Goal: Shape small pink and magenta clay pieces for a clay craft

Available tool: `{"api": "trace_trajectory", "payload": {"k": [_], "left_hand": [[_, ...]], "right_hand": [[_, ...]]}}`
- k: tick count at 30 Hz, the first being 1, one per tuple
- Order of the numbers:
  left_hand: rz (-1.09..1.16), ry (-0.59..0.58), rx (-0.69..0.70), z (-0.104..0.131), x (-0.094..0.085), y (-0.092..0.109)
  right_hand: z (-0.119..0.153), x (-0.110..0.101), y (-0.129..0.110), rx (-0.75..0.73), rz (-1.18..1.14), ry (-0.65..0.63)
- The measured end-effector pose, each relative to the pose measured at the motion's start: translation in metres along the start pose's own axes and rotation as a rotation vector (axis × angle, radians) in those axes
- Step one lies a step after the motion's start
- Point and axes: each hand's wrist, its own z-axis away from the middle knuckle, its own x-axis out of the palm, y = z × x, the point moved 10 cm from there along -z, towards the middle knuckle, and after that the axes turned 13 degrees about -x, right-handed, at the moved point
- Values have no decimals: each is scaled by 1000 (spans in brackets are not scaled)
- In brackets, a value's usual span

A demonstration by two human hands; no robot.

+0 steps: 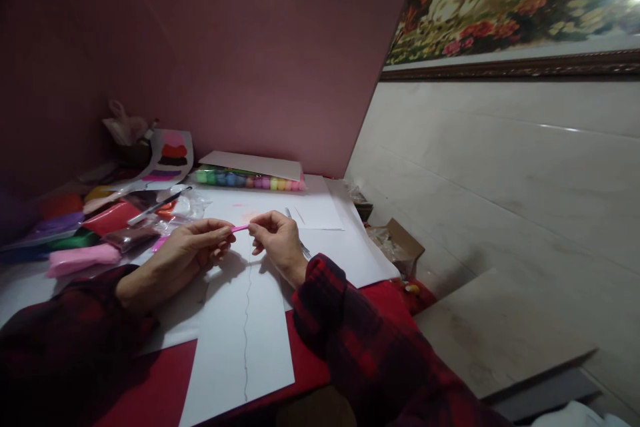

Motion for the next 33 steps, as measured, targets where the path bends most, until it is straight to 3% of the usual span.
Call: {"api": "trace_trajectory", "payload": {"k": [3, 9, 14, 20, 26, 33], "left_hand": [[6, -6, 22, 1, 0, 2], [23, 11, 20, 0, 0, 2], [-85, -85, -29, 1, 13, -4], [-128, -55, 6, 3, 12, -1], [-54, -134, -66, 1, 16, -9], [-75, -87, -64, -1, 11, -9]], "right_hand": [[0, -2, -2, 1, 49, 13], [6, 13, -6, -27, 61, -100], [10, 22, -12, -95, 90, -192], [10, 23, -15, -119, 87, -213], [9, 22, -18, -140, 108, -214], [10, 22, -21, -164, 195, -214]]}}
